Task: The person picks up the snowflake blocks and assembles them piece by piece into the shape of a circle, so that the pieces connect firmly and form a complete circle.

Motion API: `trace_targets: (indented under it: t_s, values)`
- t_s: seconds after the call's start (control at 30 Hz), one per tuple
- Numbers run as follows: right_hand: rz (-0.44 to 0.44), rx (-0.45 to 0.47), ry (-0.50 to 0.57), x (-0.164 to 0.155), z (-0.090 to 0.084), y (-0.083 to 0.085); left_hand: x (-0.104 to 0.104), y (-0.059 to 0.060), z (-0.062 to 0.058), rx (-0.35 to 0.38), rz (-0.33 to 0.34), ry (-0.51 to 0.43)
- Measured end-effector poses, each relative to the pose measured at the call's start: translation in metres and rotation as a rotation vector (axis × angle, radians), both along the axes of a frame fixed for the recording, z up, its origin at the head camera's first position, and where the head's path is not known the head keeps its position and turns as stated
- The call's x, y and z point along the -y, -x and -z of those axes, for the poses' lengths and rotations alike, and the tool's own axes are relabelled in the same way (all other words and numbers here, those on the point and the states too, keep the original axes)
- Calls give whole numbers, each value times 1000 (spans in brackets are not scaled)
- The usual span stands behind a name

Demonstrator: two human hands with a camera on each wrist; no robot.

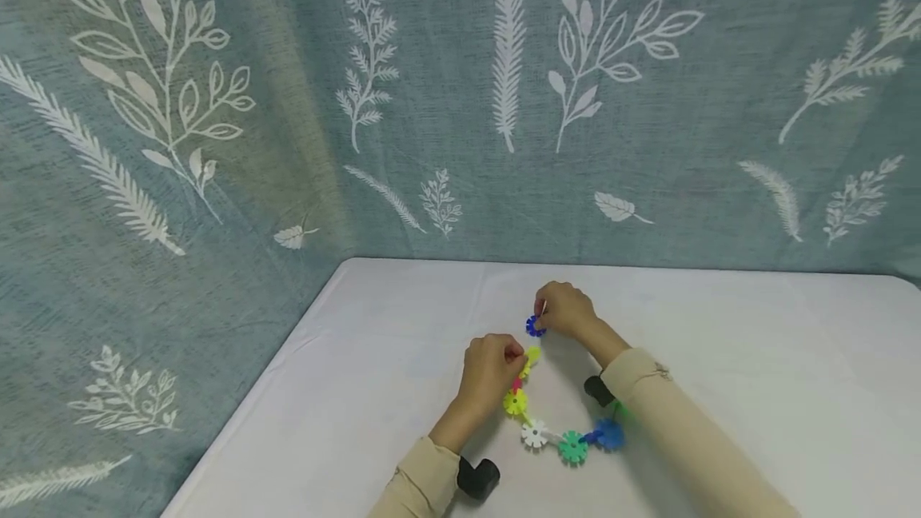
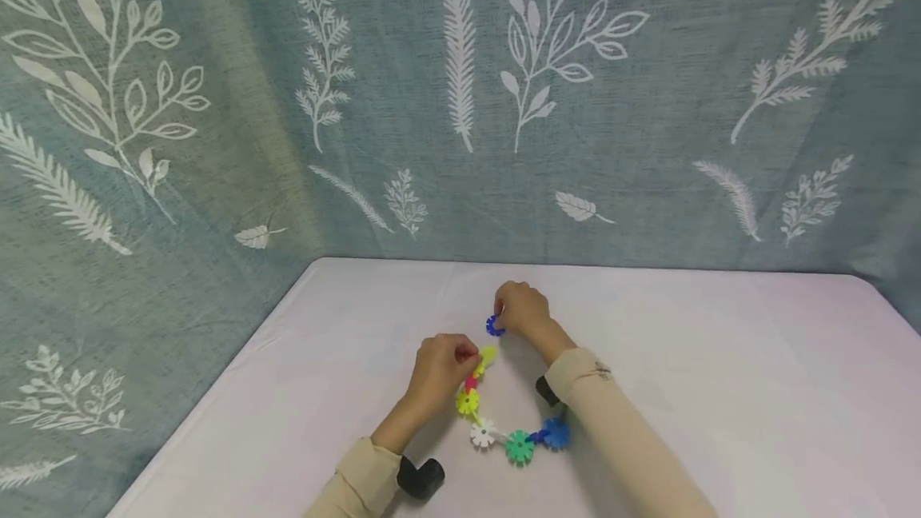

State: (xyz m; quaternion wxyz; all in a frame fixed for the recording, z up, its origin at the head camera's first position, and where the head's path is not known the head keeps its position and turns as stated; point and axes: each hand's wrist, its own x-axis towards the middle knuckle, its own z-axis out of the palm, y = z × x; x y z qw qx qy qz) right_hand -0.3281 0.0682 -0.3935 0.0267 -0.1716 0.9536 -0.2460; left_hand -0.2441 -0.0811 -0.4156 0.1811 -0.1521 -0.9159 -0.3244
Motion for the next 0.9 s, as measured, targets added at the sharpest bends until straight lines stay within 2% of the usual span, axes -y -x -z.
trace_targets:
  t_s: [0.13, 0.2, 0.27, 0.47, 0.7, 0.9]
  values:
    - [103, 212, 267, -22, -3, -9, -3, 2, 0, -38, 1, -1]
    - [139, 311, 351, -30, -3, -14, -4, 2, -1, -45, 1, -11]
    - [159, 366, 388, -34, -3, -18, -5, 3, -1, -56, 9, -16]
    - [188, 396, 438, -38, -1, -28, -12, 3, 0, -86, 58, -22]
    - [182, 397, 420, -42, -3, -28, -13, 3, 1, -89, 61, -15]
    - [134, 412, 449, -40, -5, -31, -15, 3, 0, -90, 68, -9]
